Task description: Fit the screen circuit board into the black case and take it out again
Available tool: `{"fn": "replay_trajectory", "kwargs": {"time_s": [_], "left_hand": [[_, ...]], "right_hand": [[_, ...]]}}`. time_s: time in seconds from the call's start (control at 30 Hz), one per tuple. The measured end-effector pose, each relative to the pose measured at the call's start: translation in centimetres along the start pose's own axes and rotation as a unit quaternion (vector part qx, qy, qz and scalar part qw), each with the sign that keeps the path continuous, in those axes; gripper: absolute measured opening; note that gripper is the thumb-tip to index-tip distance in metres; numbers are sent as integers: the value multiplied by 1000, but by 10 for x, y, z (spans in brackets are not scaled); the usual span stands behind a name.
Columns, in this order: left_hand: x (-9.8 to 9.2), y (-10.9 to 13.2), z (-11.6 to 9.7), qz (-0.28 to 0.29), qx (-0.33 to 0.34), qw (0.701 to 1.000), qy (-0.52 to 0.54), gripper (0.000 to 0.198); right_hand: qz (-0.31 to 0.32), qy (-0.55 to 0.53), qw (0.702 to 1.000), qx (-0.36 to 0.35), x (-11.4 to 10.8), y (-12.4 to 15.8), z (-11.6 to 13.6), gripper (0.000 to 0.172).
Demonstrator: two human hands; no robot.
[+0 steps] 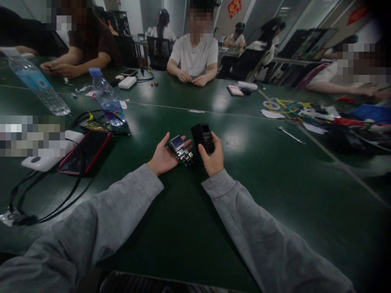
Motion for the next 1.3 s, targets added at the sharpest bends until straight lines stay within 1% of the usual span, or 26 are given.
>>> {"fn": "replay_trajectory", "kwargs": {"time_s": [0.17,0.3,0.57,0.77,0.97,1.13,1.3], "left_hand": [[1,0,0,-3,-1,1000,3,71],[3,1,0,-9,-2,1000,7,71],[3,0,0,-7,-5,1000,7,72],[3,1,0,-15,-4,1000,3,69],[3,2,-1,-21,-7,1000,-1,66],[4,2,0,-28,-9,999,13,64],[5,2,0,-35,-9,999,26,63]], "right_hand": [[21,12,1000,-3,4,-1,-6,64],[29,29,999,-31,5,-2,-7,63],[27,60,996,-58,7,-1,-5,62],[41,55,997,-33,9,1,-6,67],[57,38,998,-9,11,0,-10,67],[58,57,996,-21,12,1,-9,67],[63,101,992,-41,13,1,-8,66]]}}
Point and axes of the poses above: each hand's wrist, its own y-axis away from the middle knuckle, its own x-axis out of the palm, z = x × y, the point moved 3 cm from there along -y, towards the middle knuckle, and after that the axes turned 5 degrees about y, right-handed, at the moved point
